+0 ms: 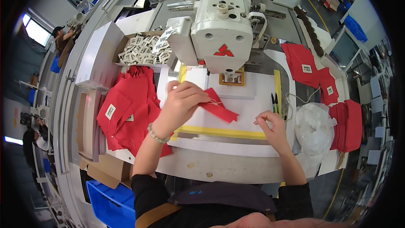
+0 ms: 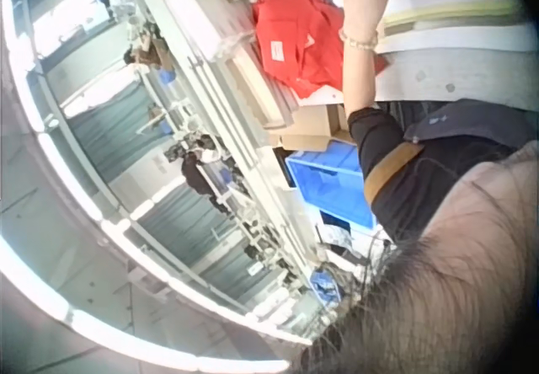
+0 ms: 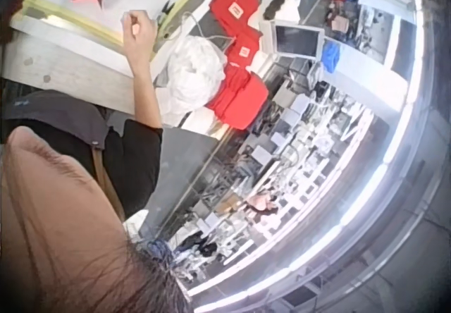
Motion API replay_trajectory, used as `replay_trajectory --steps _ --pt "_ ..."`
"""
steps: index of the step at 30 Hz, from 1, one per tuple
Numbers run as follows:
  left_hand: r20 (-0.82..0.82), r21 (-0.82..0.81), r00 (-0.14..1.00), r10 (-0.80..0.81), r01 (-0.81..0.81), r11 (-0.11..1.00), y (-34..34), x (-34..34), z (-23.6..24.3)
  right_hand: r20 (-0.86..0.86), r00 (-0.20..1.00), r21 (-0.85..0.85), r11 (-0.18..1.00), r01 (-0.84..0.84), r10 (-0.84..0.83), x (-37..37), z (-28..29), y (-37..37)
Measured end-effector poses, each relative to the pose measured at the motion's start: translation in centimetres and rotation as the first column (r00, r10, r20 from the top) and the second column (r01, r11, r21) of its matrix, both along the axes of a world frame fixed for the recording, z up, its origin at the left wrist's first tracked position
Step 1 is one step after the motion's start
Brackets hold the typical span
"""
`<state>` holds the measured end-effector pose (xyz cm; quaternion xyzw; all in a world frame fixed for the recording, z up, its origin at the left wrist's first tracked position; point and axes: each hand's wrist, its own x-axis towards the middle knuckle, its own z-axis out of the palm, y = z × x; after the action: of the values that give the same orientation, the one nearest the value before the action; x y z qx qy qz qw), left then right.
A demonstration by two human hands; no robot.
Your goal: The person sews white rectangular labels onto red fabric pieces using an industrial sewing machine. They align the fabric and label under the presser foot, operate the machine to stitch the label, and then use scissors to cut the thread. The finished pieces are stacked on the table.
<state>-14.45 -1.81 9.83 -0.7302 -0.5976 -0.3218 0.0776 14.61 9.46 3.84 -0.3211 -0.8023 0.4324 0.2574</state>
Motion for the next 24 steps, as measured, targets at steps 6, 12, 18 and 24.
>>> replay_trajectory --steps 6,12,18,24 --pt "-0.26 0.259 0.8 0.541 -0.482 0.837 -10.9 -5.5 2.2 0.038 0.999 -0.012 0.999 0.031 -0.031 1.6 -0.9 -0.3" --pt "-0.527 -0.116 0.536 0.66 -0.814 0.569 -21.6 -8.9 -1.9 0.099 0.995 0.03 0.999 0.009 -0.012 2.1 -1.0 -1.1" --pt "-0.5 -0.206 0.52 0.693 -0.848 0.488 -21.1 -7.4 -1.5 0.12 0.992 0.228 0.971 -0.072 0.045 2.6 -1.2 -1.7" --pt "-0.259 -0.36 0.897 0.358 -0.434 0.826 -12.6 -2.7 -0.7 0.103 0.991 0.553 0.833 0.011 -0.082 5.0 -0.4 -1.4"
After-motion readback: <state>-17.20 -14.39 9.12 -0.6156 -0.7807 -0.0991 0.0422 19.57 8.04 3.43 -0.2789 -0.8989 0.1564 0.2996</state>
